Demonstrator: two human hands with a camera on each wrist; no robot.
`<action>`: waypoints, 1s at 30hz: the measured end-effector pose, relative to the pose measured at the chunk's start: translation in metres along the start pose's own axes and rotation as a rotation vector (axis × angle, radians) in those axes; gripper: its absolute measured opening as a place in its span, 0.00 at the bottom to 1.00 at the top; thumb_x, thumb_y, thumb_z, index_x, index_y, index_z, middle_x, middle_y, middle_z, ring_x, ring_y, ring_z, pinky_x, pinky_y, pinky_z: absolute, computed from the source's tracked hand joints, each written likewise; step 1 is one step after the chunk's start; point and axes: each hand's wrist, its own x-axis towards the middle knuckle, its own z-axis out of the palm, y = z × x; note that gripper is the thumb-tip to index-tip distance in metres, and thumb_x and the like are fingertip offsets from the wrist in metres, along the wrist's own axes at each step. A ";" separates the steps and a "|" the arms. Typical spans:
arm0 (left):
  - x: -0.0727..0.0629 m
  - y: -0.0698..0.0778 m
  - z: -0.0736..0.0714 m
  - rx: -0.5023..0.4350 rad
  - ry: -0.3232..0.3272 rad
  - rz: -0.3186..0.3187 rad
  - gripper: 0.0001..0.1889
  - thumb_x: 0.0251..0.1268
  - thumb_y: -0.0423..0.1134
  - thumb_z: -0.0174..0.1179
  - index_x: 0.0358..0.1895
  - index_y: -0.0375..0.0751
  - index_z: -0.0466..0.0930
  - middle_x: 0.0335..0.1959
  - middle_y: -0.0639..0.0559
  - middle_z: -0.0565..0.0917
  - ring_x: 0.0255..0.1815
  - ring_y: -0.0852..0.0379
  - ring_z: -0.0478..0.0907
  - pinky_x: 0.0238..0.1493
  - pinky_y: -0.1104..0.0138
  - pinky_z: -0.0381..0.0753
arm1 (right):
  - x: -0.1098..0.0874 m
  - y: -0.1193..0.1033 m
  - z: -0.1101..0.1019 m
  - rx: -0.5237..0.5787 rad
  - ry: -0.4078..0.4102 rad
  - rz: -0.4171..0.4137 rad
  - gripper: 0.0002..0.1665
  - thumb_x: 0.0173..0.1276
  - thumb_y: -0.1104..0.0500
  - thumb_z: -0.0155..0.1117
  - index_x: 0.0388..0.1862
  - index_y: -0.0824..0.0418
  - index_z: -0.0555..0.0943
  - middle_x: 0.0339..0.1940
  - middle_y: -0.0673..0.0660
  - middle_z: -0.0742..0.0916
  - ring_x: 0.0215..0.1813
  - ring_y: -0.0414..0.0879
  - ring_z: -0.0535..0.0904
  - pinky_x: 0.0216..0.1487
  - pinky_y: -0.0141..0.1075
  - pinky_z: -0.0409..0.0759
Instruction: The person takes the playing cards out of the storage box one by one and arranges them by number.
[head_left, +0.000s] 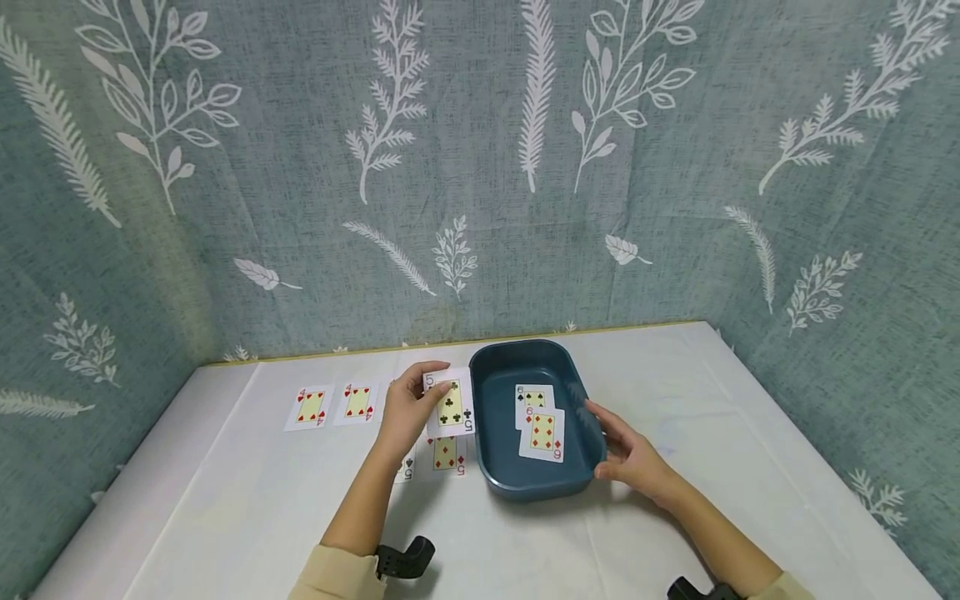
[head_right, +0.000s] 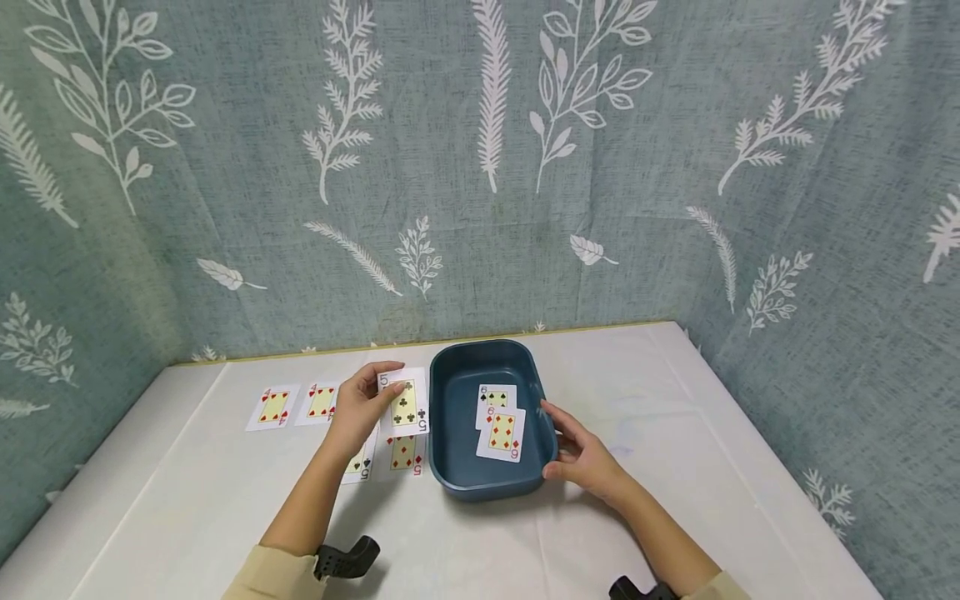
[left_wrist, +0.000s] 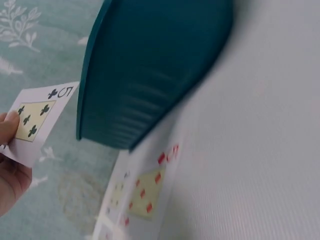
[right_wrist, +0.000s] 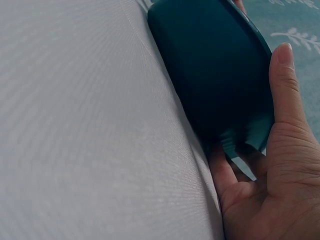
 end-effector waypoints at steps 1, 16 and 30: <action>-0.001 -0.001 -0.003 0.000 0.007 -0.001 0.15 0.63 0.32 0.61 0.53 0.40 0.80 0.32 0.44 0.80 0.27 0.59 0.70 0.27 0.72 0.70 | 0.000 0.000 0.000 -0.001 0.000 0.001 0.53 0.56 0.51 0.73 0.75 0.59 0.55 0.70 0.74 0.62 0.63 0.69 0.66 0.54 0.26 0.73; -0.007 -0.018 -0.050 0.095 0.034 0.025 0.15 0.64 0.34 0.60 0.54 0.41 0.78 0.25 0.50 0.73 0.24 0.61 0.64 0.27 0.71 0.66 | -0.001 -0.003 0.001 -0.008 0.012 0.018 0.53 0.55 0.50 0.73 0.75 0.59 0.55 0.70 0.74 0.62 0.64 0.71 0.65 0.54 0.26 0.73; -0.014 -0.027 -0.099 0.215 0.162 0.030 0.15 0.62 0.32 0.62 0.52 0.36 0.79 0.39 0.39 0.82 0.30 0.67 0.73 0.29 0.75 0.73 | 0.000 -0.002 0.002 0.013 0.004 0.002 0.53 0.56 0.50 0.73 0.74 0.60 0.55 0.70 0.74 0.62 0.64 0.71 0.65 0.54 0.26 0.73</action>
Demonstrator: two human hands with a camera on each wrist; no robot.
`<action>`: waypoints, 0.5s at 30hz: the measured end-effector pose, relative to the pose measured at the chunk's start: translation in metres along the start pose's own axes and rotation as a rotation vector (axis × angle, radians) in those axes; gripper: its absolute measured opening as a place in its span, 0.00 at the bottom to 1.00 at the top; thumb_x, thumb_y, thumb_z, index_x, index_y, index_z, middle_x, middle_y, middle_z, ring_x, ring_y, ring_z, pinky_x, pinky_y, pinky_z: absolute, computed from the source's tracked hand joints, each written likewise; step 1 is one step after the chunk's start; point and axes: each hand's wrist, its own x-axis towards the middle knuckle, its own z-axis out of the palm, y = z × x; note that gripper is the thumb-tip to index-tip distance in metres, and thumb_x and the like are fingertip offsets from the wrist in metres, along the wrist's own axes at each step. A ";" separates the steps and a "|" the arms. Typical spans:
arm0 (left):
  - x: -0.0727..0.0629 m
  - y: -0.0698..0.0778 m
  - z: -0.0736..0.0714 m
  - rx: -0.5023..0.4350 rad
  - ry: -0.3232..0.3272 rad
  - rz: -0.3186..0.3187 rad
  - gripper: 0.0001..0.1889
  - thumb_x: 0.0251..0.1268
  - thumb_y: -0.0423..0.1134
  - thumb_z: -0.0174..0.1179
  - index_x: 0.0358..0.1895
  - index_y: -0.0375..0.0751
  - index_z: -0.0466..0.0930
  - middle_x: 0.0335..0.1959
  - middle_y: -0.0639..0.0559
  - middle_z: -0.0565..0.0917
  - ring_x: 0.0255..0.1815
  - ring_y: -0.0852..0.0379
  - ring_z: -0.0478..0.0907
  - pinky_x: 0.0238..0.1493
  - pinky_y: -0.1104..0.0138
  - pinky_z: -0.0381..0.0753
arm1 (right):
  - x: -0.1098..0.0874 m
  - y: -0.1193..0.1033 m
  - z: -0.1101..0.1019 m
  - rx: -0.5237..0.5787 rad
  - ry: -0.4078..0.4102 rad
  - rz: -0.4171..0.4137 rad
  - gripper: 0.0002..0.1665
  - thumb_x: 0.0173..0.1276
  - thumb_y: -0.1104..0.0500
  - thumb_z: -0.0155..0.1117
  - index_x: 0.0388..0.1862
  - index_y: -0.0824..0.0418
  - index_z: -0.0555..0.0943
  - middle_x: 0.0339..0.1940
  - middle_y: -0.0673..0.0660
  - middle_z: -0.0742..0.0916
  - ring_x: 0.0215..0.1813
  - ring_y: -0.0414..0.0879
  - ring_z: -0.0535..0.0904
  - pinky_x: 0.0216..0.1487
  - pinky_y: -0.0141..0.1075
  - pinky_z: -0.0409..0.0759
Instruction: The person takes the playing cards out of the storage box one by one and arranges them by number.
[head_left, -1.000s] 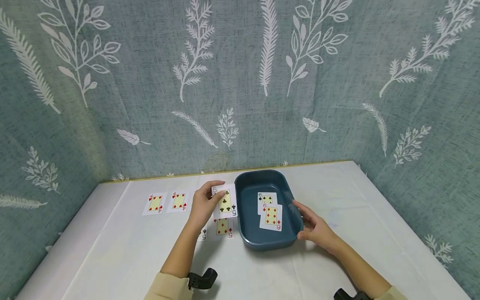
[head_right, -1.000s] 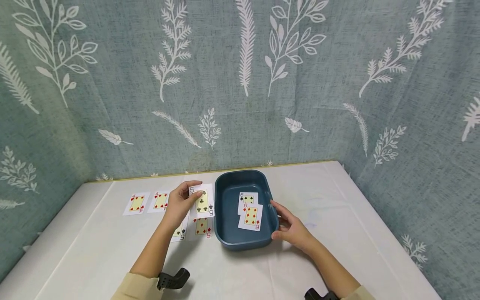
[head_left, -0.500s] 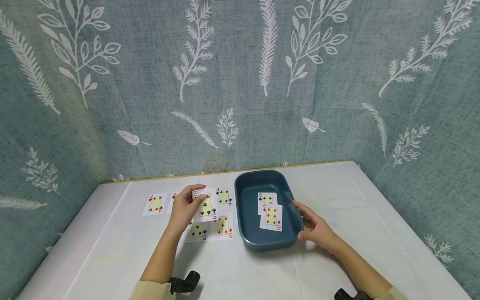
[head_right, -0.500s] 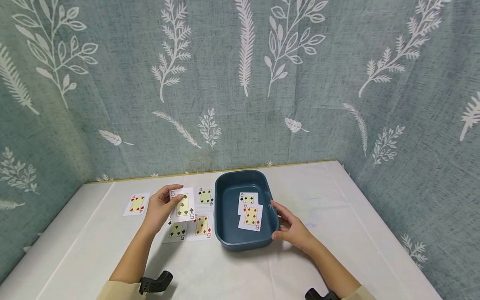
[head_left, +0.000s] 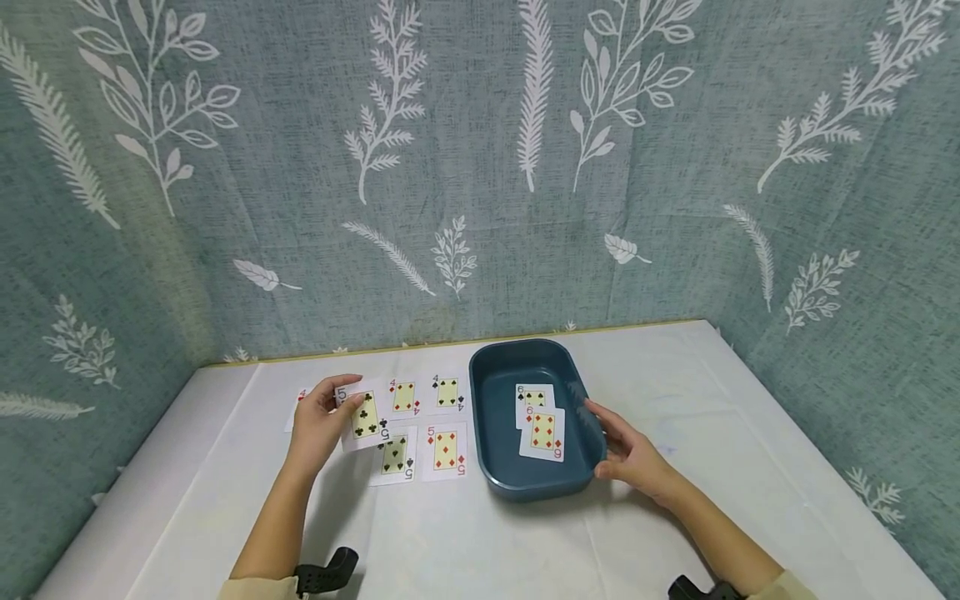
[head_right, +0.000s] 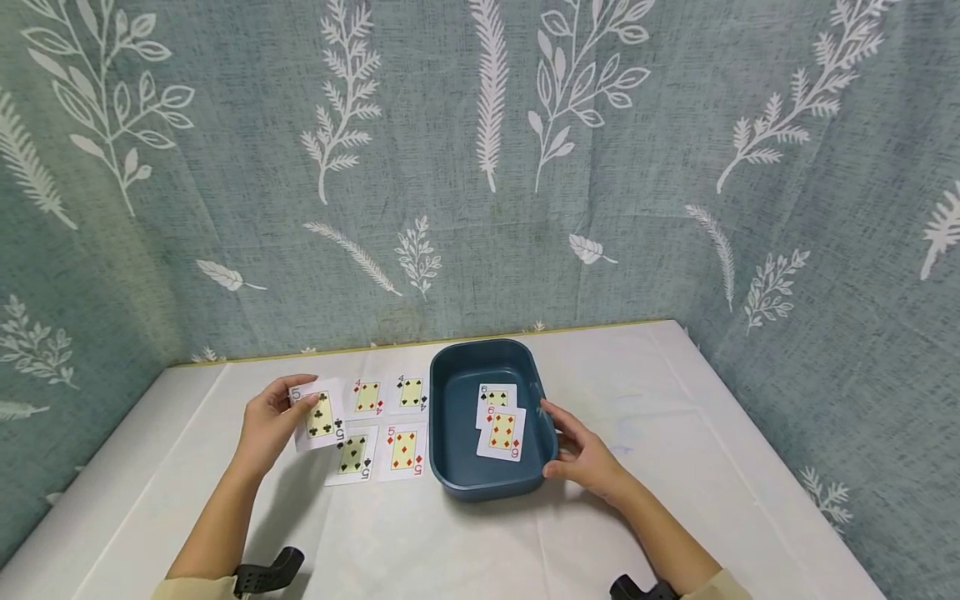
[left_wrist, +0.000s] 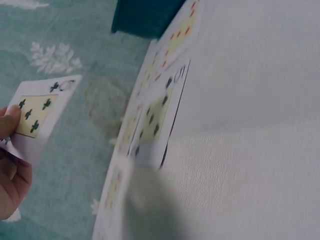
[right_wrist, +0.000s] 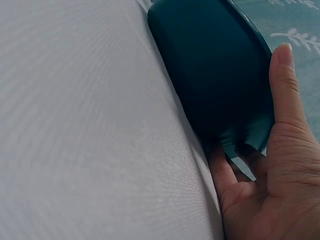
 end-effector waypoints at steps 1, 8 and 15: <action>-0.001 -0.002 -0.003 0.021 -0.002 0.003 0.15 0.62 0.32 0.62 0.53 0.36 0.79 0.38 0.39 0.81 0.30 0.68 0.72 0.29 0.75 0.72 | 0.000 0.000 0.000 0.001 -0.001 0.000 0.53 0.56 0.49 0.73 0.75 0.60 0.55 0.70 0.74 0.62 0.64 0.71 0.65 0.54 0.26 0.73; -0.006 -0.015 -0.017 0.080 -0.005 -0.007 0.15 0.63 0.35 0.61 0.53 0.36 0.78 0.40 0.47 0.81 0.30 0.68 0.72 0.29 0.74 0.72 | -0.001 -0.001 0.000 -0.013 0.007 0.012 0.53 0.55 0.49 0.73 0.75 0.59 0.55 0.71 0.74 0.62 0.65 0.71 0.64 0.54 0.25 0.72; -0.013 -0.025 -0.026 0.143 -0.056 -0.025 0.16 0.64 0.35 0.60 0.54 0.34 0.77 0.38 0.42 0.81 0.28 0.67 0.70 0.27 0.73 0.71 | 0.000 -0.003 0.000 -0.012 0.010 0.010 0.53 0.55 0.49 0.73 0.74 0.59 0.56 0.71 0.74 0.62 0.65 0.72 0.63 0.55 0.25 0.72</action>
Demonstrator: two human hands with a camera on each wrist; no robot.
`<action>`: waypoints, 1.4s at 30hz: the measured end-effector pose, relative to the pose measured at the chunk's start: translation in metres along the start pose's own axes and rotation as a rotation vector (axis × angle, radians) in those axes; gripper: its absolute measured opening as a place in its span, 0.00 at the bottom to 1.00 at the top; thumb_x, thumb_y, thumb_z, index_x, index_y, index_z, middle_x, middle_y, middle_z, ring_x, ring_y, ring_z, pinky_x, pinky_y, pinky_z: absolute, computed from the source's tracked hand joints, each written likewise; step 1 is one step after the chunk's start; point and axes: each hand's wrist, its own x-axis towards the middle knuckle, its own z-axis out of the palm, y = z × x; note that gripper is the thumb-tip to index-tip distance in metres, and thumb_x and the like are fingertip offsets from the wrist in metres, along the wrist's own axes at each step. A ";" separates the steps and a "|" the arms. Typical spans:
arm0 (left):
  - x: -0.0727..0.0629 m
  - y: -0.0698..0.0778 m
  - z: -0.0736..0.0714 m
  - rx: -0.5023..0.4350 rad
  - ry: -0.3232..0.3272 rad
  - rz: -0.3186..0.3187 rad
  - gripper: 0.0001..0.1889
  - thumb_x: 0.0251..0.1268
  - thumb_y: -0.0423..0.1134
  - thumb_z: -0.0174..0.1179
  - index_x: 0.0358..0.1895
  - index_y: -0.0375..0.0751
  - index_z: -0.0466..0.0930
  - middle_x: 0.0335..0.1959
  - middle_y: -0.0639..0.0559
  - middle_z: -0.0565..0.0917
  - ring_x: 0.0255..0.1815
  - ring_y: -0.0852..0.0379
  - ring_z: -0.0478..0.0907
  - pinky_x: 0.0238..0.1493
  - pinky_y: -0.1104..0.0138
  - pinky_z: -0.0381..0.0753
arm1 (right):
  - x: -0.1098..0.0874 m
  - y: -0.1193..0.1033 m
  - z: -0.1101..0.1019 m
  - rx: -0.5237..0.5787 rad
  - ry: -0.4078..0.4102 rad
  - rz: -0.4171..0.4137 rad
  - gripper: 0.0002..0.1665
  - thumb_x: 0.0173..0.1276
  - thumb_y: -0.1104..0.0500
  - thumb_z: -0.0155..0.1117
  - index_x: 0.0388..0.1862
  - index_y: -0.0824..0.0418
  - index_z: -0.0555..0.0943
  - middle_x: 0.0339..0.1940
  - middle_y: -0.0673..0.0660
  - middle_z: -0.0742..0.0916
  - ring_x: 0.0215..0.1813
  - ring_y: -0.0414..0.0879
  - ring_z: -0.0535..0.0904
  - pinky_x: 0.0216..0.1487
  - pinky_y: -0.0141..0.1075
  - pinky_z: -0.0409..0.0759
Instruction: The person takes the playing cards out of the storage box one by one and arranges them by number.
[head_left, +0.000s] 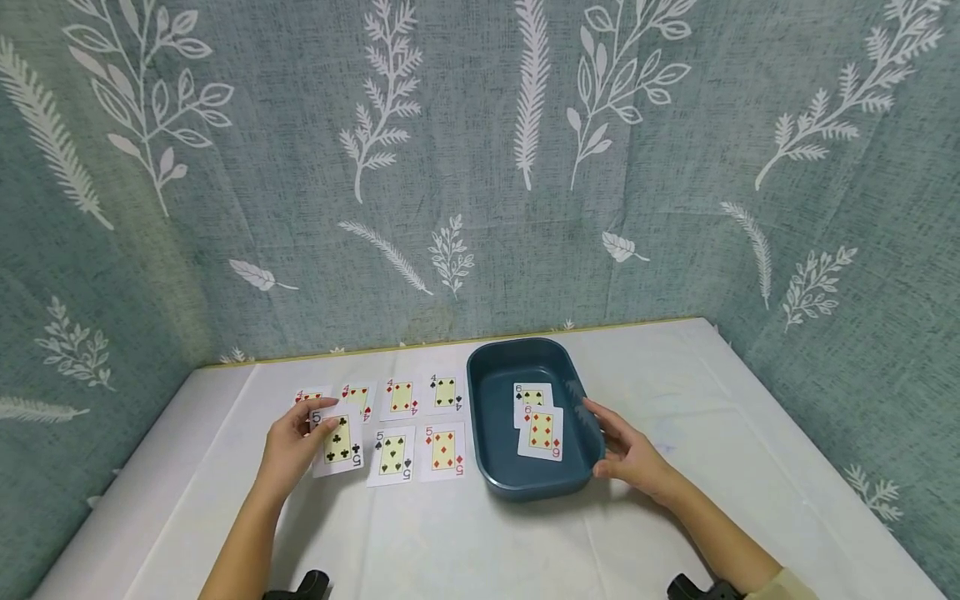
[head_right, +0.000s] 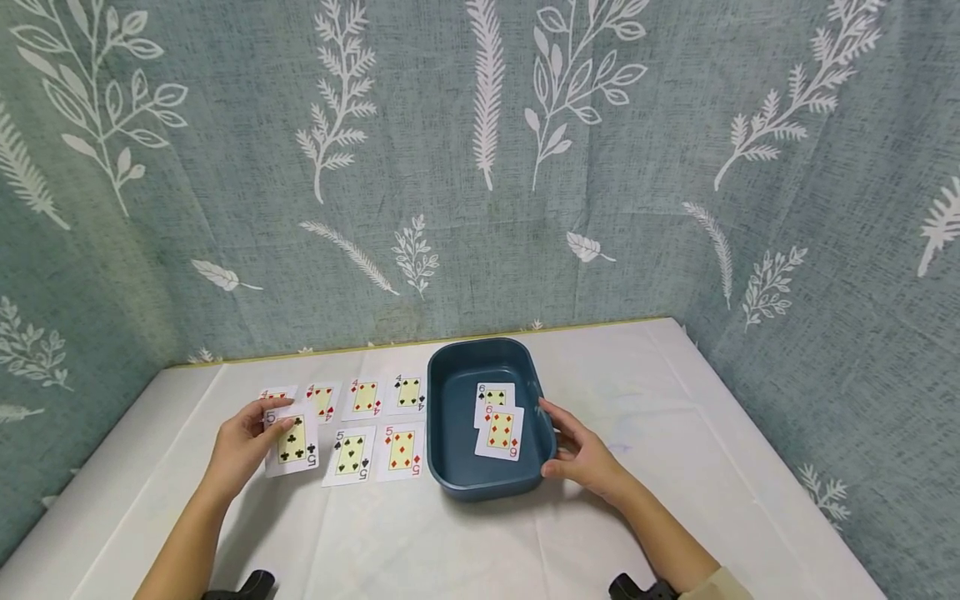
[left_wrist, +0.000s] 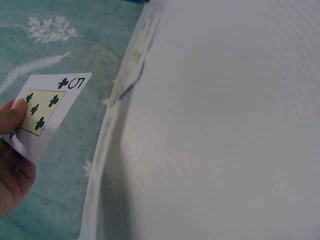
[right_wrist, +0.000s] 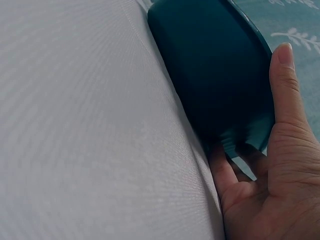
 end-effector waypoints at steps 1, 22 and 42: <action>-0.001 -0.001 -0.001 0.003 -0.020 -0.007 0.16 0.65 0.36 0.60 0.54 0.34 0.77 0.41 0.41 0.81 0.29 0.67 0.71 0.27 0.73 0.72 | 0.000 0.000 0.000 0.002 -0.002 -0.001 0.53 0.55 0.50 0.73 0.74 0.60 0.55 0.71 0.74 0.62 0.65 0.72 0.63 0.55 0.26 0.72; -0.001 -0.036 0.008 0.268 -0.125 -0.052 0.15 0.58 0.34 0.64 0.50 0.36 0.80 0.48 0.35 0.79 0.43 0.45 0.72 0.42 0.59 0.67 | 0.000 0.003 0.000 0.004 -0.010 -0.012 0.54 0.56 0.50 0.73 0.74 0.61 0.55 0.70 0.75 0.62 0.63 0.70 0.65 0.54 0.26 0.73; 0.010 -0.041 0.014 0.322 -0.187 0.036 0.14 0.54 0.30 0.66 0.43 0.27 0.81 0.43 0.32 0.79 0.49 0.37 0.72 0.51 0.46 0.67 | 0.001 0.003 0.000 0.022 -0.017 -0.022 0.54 0.56 0.49 0.72 0.75 0.61 0.55 0.70 0.75 0.61 0.64 0.72 0.64 0.54 0.26 0.73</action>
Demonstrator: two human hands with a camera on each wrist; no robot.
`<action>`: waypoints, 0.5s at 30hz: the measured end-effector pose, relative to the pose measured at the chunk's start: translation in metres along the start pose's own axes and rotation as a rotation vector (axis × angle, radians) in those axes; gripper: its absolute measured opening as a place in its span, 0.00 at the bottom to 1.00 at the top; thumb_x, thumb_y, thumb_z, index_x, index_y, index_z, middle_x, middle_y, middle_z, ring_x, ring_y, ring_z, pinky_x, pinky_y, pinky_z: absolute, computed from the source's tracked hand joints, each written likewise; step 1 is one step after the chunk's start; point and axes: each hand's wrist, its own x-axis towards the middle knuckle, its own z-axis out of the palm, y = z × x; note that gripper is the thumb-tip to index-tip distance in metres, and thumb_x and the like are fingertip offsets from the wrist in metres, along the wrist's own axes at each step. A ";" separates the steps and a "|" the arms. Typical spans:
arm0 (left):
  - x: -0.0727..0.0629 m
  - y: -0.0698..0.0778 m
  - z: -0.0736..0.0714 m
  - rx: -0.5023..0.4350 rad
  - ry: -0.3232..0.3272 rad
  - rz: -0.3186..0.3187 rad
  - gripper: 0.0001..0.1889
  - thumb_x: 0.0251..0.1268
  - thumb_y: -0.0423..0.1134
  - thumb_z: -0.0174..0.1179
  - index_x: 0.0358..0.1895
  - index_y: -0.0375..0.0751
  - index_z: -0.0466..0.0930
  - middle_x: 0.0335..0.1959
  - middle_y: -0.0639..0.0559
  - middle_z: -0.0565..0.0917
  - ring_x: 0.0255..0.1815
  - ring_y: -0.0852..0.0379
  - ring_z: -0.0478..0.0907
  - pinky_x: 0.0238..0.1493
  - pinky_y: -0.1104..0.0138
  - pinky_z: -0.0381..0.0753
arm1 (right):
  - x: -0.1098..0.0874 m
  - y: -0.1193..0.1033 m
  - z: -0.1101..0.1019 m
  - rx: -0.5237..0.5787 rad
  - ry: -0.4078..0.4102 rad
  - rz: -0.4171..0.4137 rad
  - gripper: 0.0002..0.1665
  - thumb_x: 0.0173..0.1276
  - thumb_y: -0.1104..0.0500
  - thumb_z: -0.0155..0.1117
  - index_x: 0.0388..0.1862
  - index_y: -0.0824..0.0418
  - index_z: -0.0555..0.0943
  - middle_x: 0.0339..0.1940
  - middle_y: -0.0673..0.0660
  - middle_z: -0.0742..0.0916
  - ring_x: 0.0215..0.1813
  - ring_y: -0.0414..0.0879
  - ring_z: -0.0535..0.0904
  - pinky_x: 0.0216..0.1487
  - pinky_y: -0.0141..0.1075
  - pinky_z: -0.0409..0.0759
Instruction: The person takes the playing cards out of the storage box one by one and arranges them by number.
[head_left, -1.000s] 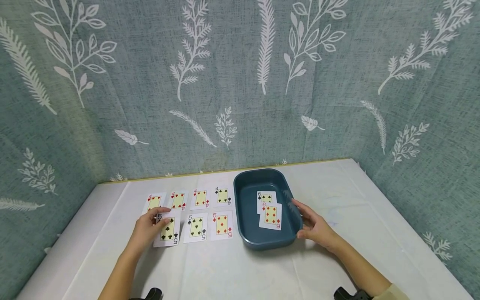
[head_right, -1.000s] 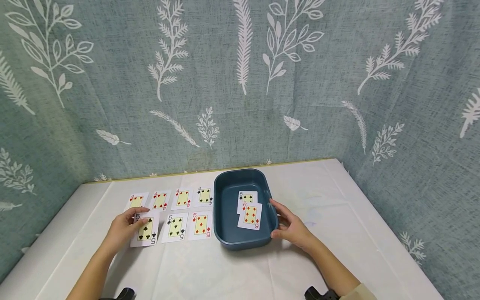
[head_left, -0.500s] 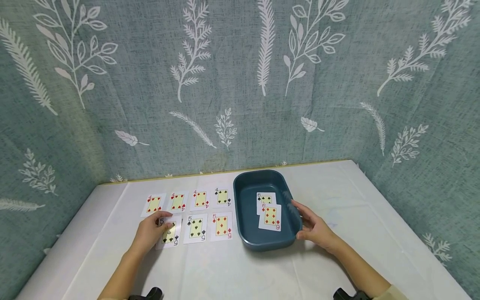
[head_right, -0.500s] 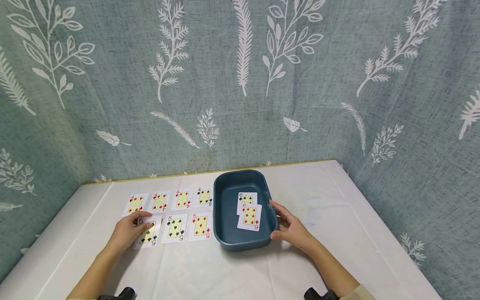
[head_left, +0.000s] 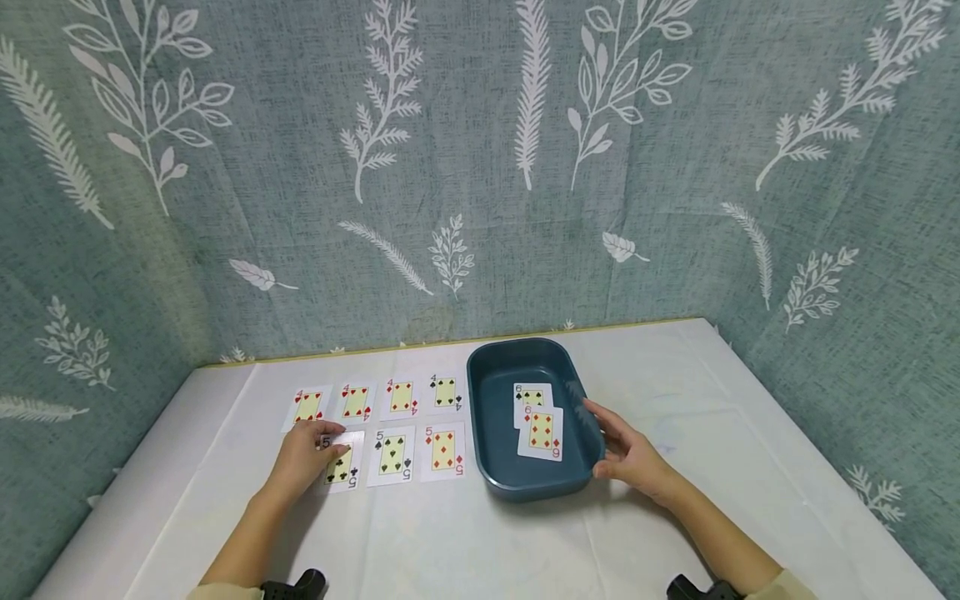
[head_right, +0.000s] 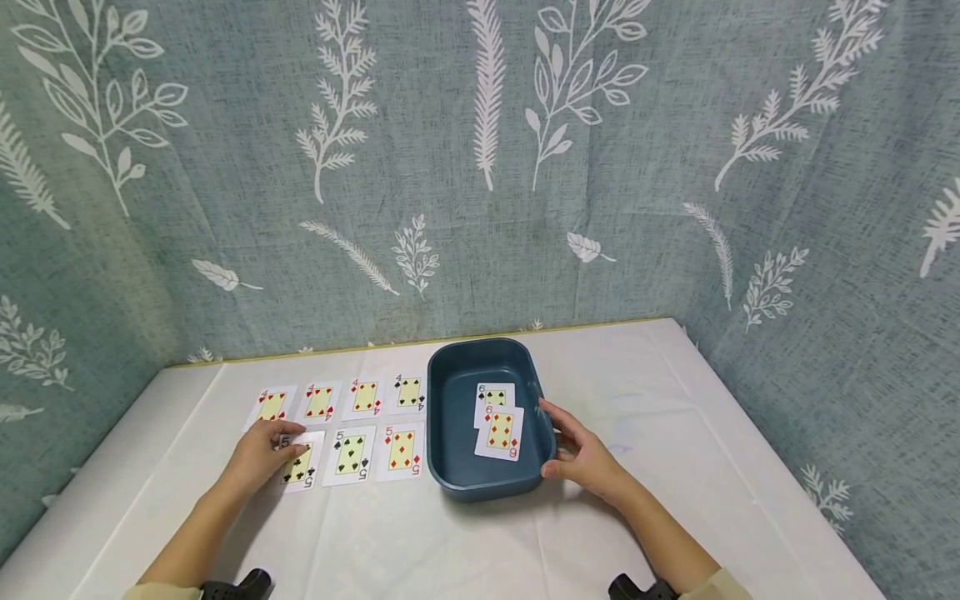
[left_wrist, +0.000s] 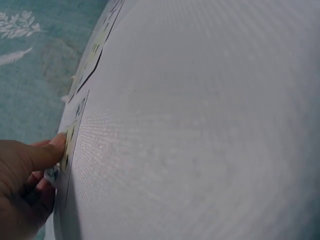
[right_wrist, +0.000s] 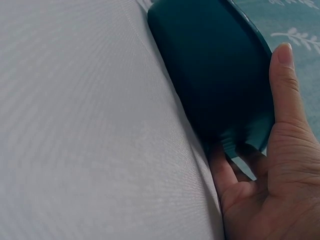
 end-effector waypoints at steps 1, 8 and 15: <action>0.000 0.000 0.000 0.012 0.009 0.015 0.13 0.53 0.30 0.67 0.42 0.27 0.81 0.41 0.34 0.80 0.47 0.38 0.72 0.50 0.47 0.68 | 0.000 0.000 0.000 -0.004 0.002 -0.002 0.53 0.56 0.49 0.72 0.75 0.60 0.55 0.70 0.75 0.62 0.64 0.72 0.64 0.54 0.26 0.73; -0.003 0.002 -0.003 0.033 0.034 0.006 0.16 0.51 0.31 0.68 0.44 0.29 0.80 0.41 0.37 0.77 0.43 0.42 0.73 0.46 0.51 0.69 | 0.000 0.003 -0.001 0.000 -0.008 -0.019 0.54 0.56 0.50 0.72 0.74 0.62 0.54 0.69 0.76 0.62 0.63 0.71 0.65 0.54 0.28 0.74; -0.001 0.013 -0.005 -0.060 0.067 -0.004 0.18 0.54 0.31 0.67 0.50 0.31 0.77 0.44 0.38 0.77 0.43 0.46 0.74 0.43 0.57 0.71 | -0.001 0.000 0.000 -0.012 -0.001 -0.005 0.53 0.57 0.49 0.72 0.75 0.60 0.54 0.70 0.75 0.61 0.64 0.71 0.65 0.54 0.27 0.73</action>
